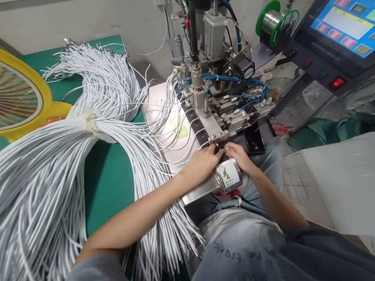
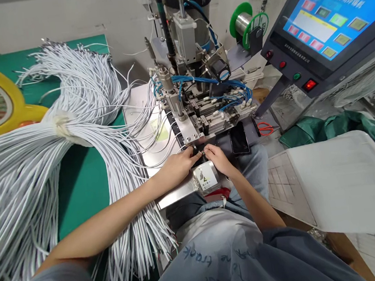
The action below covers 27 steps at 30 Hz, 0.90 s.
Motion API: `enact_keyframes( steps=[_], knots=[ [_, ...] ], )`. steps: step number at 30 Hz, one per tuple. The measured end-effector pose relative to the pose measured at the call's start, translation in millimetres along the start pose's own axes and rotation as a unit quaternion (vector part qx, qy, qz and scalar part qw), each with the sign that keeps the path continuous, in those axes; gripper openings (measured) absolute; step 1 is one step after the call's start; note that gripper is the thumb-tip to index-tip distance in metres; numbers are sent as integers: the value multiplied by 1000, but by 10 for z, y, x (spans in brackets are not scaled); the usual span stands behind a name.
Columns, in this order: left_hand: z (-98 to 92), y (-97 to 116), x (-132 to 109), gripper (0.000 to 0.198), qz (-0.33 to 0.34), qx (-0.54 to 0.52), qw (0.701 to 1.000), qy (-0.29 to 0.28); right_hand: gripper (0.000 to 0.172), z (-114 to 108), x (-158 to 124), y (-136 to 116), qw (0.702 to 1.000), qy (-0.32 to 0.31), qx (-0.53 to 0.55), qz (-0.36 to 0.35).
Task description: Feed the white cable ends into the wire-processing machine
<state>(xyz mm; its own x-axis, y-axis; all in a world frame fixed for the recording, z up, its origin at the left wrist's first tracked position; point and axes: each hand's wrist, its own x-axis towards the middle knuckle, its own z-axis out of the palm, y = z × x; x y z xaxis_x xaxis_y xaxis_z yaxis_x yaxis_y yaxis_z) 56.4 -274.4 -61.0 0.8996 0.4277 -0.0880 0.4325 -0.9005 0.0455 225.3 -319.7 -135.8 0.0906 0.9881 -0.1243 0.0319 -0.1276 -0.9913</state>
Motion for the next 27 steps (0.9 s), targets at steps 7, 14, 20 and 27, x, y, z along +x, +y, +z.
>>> enact_keyframes(
  steps=[7, 14, 20, 27],
  knots=[
    [-130, 61, -46, 19, -55, 8, 998, -35, 31, 8, 28, 57, 1000, 14, 10, 25],
    [-111, 95, -51, 20, -47, 30, 998, -30, 33, -38, 22, 45, 998, 46, -10, 34],
    [-85, 101, -66, 20, -44, 47, 998, -20, 37, 32, 38, 25, 999, 17, -39, -16],
    [-110, 145, -84, 21, -86, 25, 996, -18, 29, -77, -133, -81, 971, 185, -134, -73]
  ],
)
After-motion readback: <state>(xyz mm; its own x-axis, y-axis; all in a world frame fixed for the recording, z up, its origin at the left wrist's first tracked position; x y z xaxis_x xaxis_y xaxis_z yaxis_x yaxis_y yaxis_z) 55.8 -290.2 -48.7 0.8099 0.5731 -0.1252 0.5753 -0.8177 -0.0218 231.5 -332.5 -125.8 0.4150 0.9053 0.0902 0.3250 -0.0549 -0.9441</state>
